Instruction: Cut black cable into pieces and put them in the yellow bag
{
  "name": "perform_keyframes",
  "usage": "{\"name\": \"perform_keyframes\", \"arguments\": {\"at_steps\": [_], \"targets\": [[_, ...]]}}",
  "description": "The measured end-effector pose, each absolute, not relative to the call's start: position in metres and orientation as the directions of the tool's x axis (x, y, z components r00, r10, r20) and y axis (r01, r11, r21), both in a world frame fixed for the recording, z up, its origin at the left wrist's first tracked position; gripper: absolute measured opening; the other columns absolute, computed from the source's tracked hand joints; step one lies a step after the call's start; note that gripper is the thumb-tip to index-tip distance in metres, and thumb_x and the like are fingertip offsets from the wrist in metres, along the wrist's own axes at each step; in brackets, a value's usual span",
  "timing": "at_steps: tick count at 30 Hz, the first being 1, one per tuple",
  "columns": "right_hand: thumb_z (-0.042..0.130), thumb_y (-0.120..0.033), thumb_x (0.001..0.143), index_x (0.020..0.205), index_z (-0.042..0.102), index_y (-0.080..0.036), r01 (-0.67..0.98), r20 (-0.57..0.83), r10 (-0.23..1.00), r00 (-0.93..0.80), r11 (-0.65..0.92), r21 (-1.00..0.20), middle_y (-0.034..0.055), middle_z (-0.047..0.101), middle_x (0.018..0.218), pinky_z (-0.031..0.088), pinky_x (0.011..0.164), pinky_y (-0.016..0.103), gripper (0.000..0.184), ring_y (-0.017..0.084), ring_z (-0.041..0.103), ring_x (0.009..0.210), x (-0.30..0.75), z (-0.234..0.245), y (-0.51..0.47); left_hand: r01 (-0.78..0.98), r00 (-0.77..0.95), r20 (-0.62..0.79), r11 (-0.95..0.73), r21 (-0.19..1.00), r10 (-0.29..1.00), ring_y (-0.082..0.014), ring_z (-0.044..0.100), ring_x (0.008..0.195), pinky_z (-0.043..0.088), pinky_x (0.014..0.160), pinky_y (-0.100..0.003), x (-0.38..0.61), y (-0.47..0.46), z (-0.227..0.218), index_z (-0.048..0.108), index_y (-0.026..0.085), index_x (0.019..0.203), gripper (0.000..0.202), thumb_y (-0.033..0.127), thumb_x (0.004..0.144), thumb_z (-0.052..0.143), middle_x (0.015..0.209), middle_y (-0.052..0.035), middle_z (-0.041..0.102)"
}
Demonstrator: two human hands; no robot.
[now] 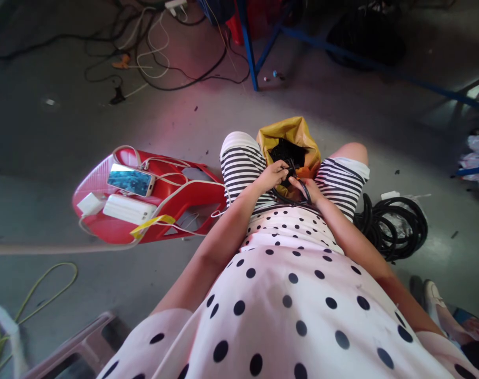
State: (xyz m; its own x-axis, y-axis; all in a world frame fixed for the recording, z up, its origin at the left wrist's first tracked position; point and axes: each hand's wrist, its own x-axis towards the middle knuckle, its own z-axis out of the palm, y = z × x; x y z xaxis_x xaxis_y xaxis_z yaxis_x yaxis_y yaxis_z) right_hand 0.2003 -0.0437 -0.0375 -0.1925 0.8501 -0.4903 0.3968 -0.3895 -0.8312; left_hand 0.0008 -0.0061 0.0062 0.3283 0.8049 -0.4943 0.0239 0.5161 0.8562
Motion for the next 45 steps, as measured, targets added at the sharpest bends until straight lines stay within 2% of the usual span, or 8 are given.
{"name": "perform_keyframes", "arguments": {"at_steps": [7,14,21,24,27,33,38,45], "targets": [[0.075,-0.093,0.077,0.063,0.053,-0.024,0.529,-0.542,0.833,-0.116,-0.41,-0.743,0.0015,0.051,0.061,0.039,0.054,0.031,0.074,0.017,0.05,0.06,0.198,-0.031,-0.041,0.031,0.348,-0.523,0.548,0.836,0.778,-0.0037,0.035,0.039,0.031,0.044,-0.016,0.0,-0.007,0.005,0.057,0.02,0.095,0.013,0.011,0.102,0.063,0.06,0.0098,0.051],[0.076,-0.092,0.079,0.064,0.053,-0.025,0.39,-0.54,0.84,-0.048,-0.482,-0.784,0.0028,0.054,0.058,0.041,0.048,0.031,0.073,0.016,0.05,0.052,0.193,-0.037,-0.039,0.029,0.281,-0.567,0.584,0.812,0.774,-0.0038,0.037,0.043,0.03,0.044,-0.017,0.006,-0.013,-0.005,0.064,0.017,0.1,0.006,0.014,0.103,0.069,0.064,0.0078,0.053],[0.08,-0.092,0.075,0.081,0.062,-0.024,0.157,-0.621,0.784,-0.017,-0.611,-0.776,0.0028,0.058,0.063,0.045,0.048,0.032,0.071,0.018,0.055,0.054,0.193,-0.034,-0.039,-0.374,0.254,-0.597,0.646,0.665,0.761,-0.0112,0.061,0.065,0.057,0.067,-0.024,-0.008,-0.015,0.002,0.065,0.023,0.129,0.027,0.022,0.102,0.067,0.081,0.003,0.063],[0.078,-0.096,0.072,0.081,0.059,-0.024,0.165,-0.617,0.786,-0.045,-0.603,-0.781,0.003,0.058,0.064,0.044,0.049,0.033,0.075,0.019,0.055,0.055,0.193,-0.032,-0.04,-0.496,0.226,-0.644,0.655,0.57,0.731,-0.0106,0.055,0.06,0.059,0.07,-0.026,-0.005,-0.019,0.008,0.063,0.021,0.11,0.005,0.024,0.107,0.06,0.076,0.0031,0.058],[0.074,-0.1,0.071,0.08,0.053,-0.026,0.215,-0.604,0.793,-0.079,-0.578,-0.787,0.0037,0.058,0.065,0.044,0.049,0.034,0.078,0.02,0.056,0.056,0.193,-0.031,-0.041,-0.519,0.18,-0.726,0.691,0.504,0.664,-0.0107,0.048,0.055,0.055,0.063,-0.025,0.004,-0.022,0.011,0.055,0.021,0.09,0.025,0.032,0.112,0.055,0.069,0.0024,0.054],[0.074,-0.1,0.069,0.076,0.051,-0.025,0.263,-0.555,0.827,-0.085,-0.519,-0.813,0.0045,0.057,0.065,0.043,0.05,0.035,0.079,0.02,0.055,0.059,0.194,-0.026,-0.04,-0.55,0.225,-0.752,0.718,0.427,0.619,-0.0127,0.056,0.059,0.058,0.067,-0.028,0.01,-0.028,0.018,0.059,0.019,0.098,0.029,0.037,0.116,0.043,0.072,0.0006,0.058],[0.079,-0.097,0.068,0.077,0.056,-0.024,0.208,-0.569,0.815,-0.115,-0.54,-0.816,0.0022,0.056,0.064,0.041,0.05,0.034,0.077,0.018,0.053,0.057,0.192,-0.02,-0.043,-0.489,0.112,-0.673,0.63,0.603,0.731,-0.0072,0.029,0.043,0.033,0.047,-0.019,0.002,-0.022,0.018,0.046,0.024,0.095,0.019,0.029,0.112,0.05,0.061,0.01,0.038],[0.076,-0.096,0.07,0.075,0.055,-0.024,0.325,-0.544,0.824,-0.156,-0.478,-0.816,0.0026,0.058,0.067,0.044,0.059,0.033,0.075,0.02,0.058,0.065,0.19,-0.016,-0.047,-0.239,0.04,-0.539,0.532,0.812,0.841,-0.0048,0.032,0.043,0.028,0.044,-0.017,-0.005,-0.019,0.012,0.048,0.024,0.098,0.022,0.035,0.107,0.064,0.061,0.0117,0.045]]}}
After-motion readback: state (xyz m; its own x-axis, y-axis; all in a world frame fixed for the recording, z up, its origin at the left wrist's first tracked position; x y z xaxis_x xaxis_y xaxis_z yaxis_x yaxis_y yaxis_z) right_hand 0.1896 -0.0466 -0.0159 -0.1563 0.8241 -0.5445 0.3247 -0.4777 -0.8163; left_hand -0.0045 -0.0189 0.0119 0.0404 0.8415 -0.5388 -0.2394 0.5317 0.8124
